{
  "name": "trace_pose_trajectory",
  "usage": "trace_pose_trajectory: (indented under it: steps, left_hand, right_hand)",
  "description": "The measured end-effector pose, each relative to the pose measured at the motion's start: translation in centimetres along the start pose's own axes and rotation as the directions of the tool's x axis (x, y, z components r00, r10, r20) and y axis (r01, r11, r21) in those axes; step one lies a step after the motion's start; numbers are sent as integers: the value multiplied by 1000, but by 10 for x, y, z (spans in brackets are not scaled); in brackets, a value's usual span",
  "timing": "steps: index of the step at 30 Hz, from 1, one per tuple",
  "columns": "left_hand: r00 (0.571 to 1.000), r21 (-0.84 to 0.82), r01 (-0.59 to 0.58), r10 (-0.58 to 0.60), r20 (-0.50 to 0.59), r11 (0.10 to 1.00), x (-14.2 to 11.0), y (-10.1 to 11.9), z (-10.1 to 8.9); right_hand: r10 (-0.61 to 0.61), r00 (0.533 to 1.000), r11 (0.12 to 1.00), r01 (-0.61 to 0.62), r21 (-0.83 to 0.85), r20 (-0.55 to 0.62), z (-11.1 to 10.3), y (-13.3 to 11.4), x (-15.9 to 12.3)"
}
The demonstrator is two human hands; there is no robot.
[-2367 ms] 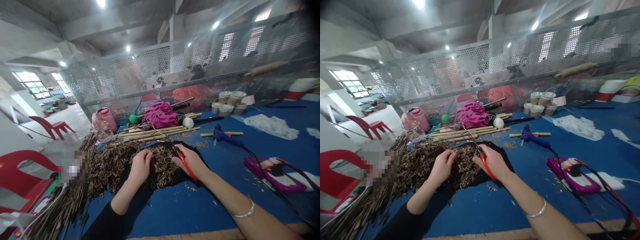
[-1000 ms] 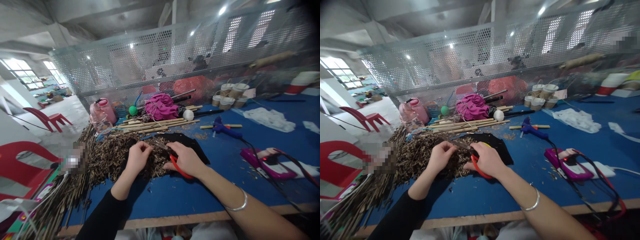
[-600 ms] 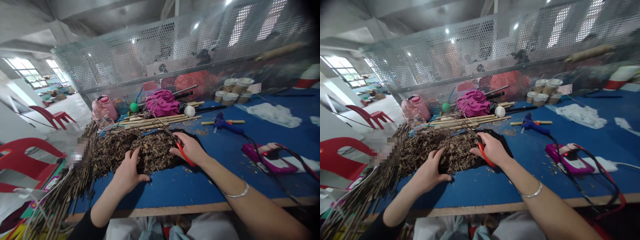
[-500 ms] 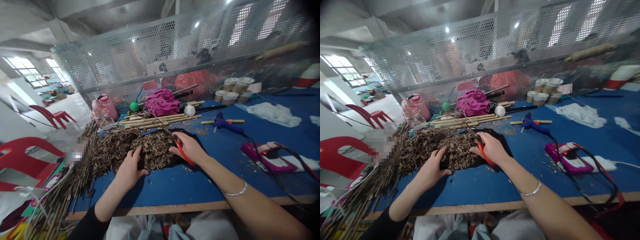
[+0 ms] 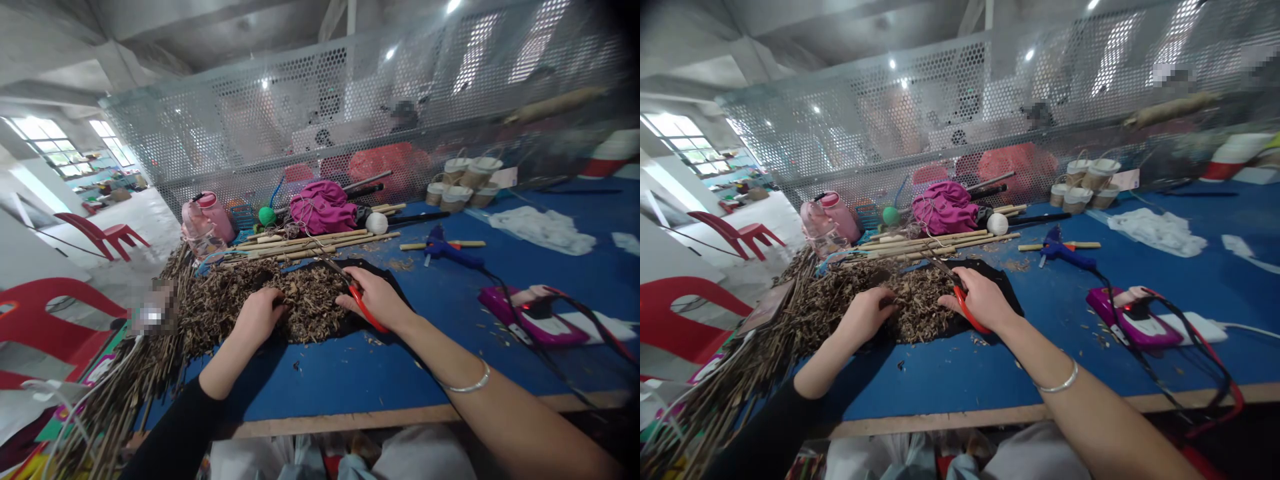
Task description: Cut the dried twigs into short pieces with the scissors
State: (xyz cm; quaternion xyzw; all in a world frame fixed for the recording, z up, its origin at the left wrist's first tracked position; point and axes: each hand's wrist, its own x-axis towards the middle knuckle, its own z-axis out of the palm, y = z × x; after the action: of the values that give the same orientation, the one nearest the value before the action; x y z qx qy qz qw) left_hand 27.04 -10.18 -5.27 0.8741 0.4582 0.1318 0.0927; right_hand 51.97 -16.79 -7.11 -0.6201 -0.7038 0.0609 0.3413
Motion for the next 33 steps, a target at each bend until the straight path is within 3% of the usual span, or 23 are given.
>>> trace_pose_trajectory:
  steps: [7,13,26,33]
  left_hand:
    - [983,-81,161,-167,-81,984,-1,-2,9]
    - [995,-127,44,-31,99,991,5,-13,9]
    - [996,-52,33,-28,81,998,14,-11,2]
    - [991,-328,127,-131,12,936,25,-21,0]
  right_hand:
    - [8,1000,1000,-8,-12,9,0,1,0]
    - [17,999,999,-16,-28,40,0,2,1]
    - [25,999,999,-23,-47,41,1,1,1]
    - [25,998,999,-22,-49,54,0,0,0]
